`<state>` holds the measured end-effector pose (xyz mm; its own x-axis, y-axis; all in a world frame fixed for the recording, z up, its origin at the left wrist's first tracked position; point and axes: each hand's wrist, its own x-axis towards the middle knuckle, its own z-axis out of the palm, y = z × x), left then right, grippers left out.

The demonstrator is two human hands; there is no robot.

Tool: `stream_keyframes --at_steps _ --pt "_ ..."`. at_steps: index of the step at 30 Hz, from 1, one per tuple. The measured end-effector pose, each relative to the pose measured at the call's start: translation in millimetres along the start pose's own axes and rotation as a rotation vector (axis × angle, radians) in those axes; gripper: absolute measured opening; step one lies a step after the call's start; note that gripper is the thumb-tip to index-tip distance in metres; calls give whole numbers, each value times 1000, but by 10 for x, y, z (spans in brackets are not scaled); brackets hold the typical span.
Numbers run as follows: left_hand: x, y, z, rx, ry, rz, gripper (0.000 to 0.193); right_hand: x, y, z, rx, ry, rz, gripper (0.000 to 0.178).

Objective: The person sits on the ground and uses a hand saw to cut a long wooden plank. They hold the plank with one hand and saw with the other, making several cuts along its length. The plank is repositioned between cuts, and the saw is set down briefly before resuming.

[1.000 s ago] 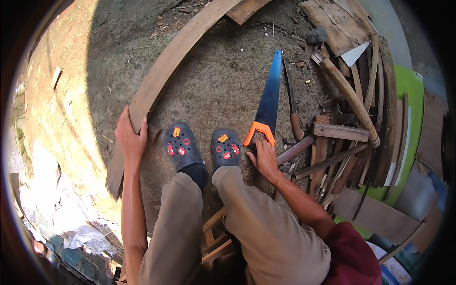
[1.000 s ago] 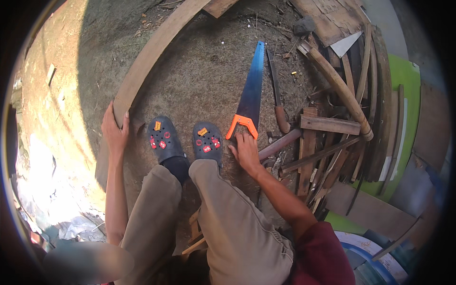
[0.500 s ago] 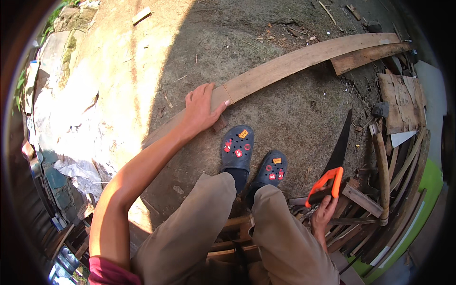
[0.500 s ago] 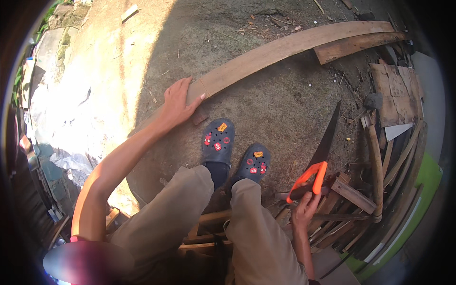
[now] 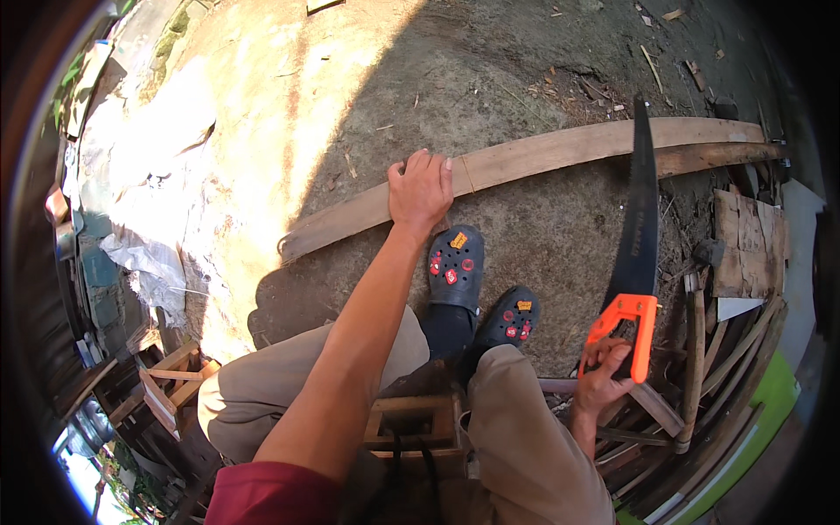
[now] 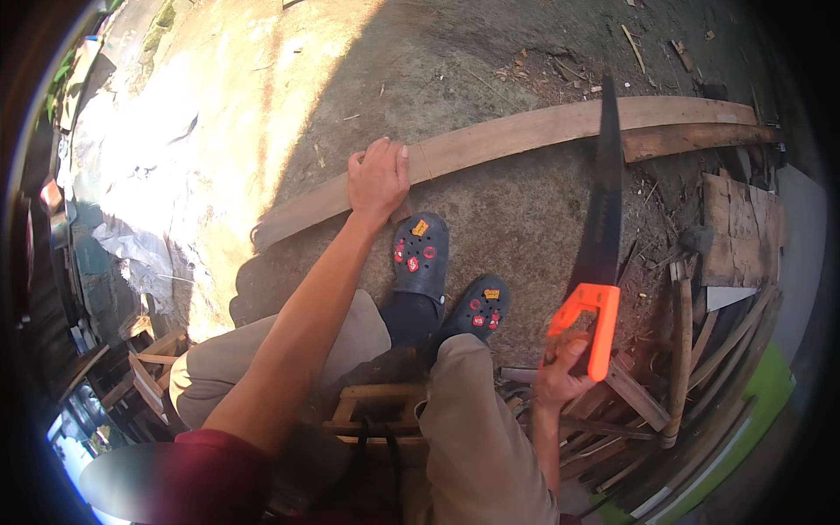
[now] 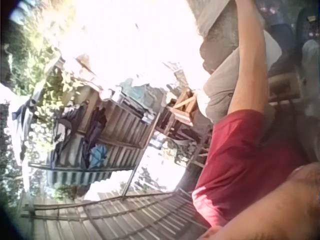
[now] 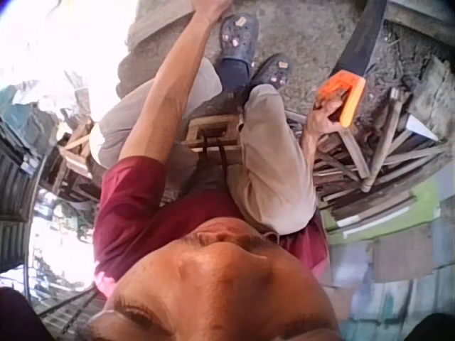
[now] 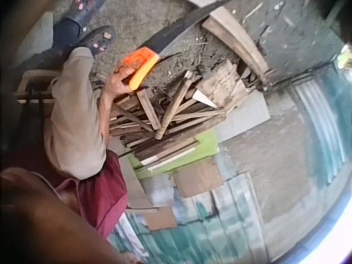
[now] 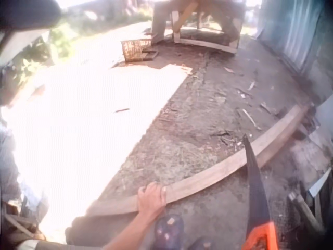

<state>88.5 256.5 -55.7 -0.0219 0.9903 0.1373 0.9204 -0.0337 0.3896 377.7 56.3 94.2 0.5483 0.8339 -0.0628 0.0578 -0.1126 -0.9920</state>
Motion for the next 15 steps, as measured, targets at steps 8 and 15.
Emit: stream_keyframes --at_steps 8,15 --pt "88 86 -35 -47 -47 -89 29 17 543 1329 -238 -462 -245 16" --pt "202 250 98 55 52 -318 36 -59 714 1192 -251 -478 -277 16"
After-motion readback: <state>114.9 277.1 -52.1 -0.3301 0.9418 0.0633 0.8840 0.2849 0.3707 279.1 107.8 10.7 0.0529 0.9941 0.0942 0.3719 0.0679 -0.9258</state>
